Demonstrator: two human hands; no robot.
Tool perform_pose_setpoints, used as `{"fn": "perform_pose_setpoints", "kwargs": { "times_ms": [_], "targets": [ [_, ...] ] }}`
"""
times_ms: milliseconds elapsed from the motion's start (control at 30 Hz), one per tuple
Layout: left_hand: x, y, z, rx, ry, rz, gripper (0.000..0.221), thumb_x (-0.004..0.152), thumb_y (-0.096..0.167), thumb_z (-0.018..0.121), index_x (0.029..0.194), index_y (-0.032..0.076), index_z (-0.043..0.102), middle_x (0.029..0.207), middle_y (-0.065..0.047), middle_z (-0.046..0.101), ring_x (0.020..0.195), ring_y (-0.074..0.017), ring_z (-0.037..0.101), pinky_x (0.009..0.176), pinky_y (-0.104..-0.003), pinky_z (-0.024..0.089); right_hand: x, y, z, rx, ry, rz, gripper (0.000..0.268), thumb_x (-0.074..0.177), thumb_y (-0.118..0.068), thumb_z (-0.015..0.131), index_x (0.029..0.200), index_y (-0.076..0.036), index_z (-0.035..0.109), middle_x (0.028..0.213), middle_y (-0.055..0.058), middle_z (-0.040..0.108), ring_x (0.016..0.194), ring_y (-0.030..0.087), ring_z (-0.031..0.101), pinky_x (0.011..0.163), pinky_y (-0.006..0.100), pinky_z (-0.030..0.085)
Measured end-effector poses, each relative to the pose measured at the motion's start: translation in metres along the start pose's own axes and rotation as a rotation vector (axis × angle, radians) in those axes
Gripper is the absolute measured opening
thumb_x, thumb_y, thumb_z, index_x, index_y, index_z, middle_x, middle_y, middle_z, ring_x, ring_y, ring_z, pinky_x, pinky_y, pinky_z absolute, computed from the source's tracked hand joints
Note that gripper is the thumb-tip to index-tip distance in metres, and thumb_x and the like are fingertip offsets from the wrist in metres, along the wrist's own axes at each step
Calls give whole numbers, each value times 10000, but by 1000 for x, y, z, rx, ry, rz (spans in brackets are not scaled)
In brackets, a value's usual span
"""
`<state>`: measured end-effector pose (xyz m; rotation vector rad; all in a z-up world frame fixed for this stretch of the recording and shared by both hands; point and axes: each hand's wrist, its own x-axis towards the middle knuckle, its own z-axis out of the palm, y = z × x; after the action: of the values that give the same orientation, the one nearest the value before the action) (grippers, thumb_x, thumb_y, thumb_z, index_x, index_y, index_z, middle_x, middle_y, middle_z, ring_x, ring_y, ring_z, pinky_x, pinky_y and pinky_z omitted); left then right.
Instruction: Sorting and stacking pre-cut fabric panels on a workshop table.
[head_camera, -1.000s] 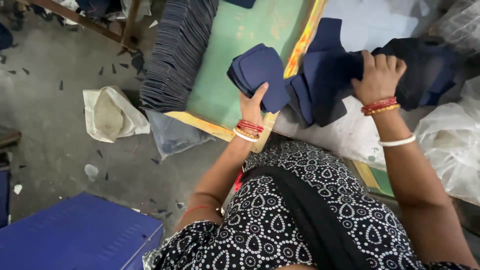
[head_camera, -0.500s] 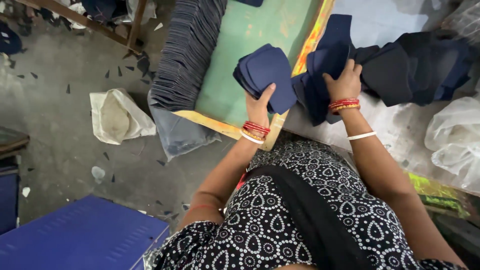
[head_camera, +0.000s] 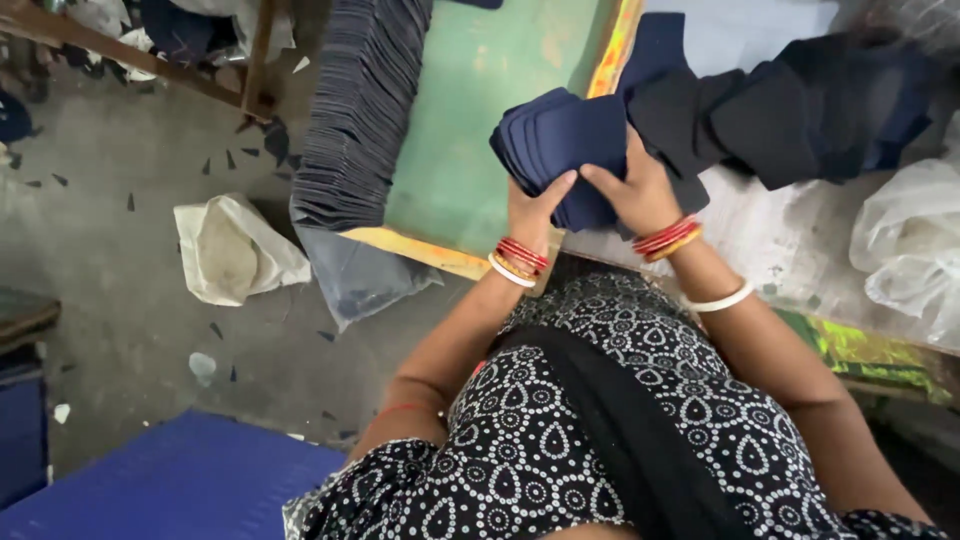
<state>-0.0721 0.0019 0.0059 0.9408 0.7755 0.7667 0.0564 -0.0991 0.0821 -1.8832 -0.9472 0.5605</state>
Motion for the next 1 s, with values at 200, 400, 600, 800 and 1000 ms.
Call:
{"fn": "perform_pose_setpoints", "kwargs": {
  "times_ms": [200,400,600,800,1000],
  "targets": [
    [15,17,-33,-47,46,13,723,794,68,847,1421,-49,507,1310,-156,649,1145,-252,650,1018,-358,524,-32,63,-39,-858,60,-221,830,646,-398,841,1347,-43,574,1170,243,675,1012,449,647,852,466,530],
    [17,23,-44,2,20,11,711,795,106,850,1404,-50,516,1316,-160,649,1155,-246,646,1024,-359,516,-42,46,-96,-956,212,-284,170,861,-90,739,920,-235,805,1290,-57,699,1328,249,575,1210,559,381],
    [-9,10,4,263,-111,89,741,790,160,876,1405,-49,519,1312,-164,661,1167,-245,654,1057,-369,508,-21,-52,-57,-667,220,-694,430,873,-138,805,1292,-199,732,1507,230,554,1418,415,469,1182,547,394],
    [-14,2,12,-58,-75,53,746,816,109,864,1436,-47,479,1350,-151,618,1194,-218,620,1055,-360,502,-12,9,-20,-162,189,-245,835,1008,-270,768,1610,69,300,1549,317,481,1372,448,570,1096,438,496],
    [-9,28,0,-103,-50,-49,790,735,34,847,1426,-29,470,1296,-142,624,1132,-241,634,1011,-383,524,5,33,-8,-294,146,-54,671,1089,-331,701,1645,-66,435,1328,203,666,1162,383,669,1005,437,551]
  ]
}}
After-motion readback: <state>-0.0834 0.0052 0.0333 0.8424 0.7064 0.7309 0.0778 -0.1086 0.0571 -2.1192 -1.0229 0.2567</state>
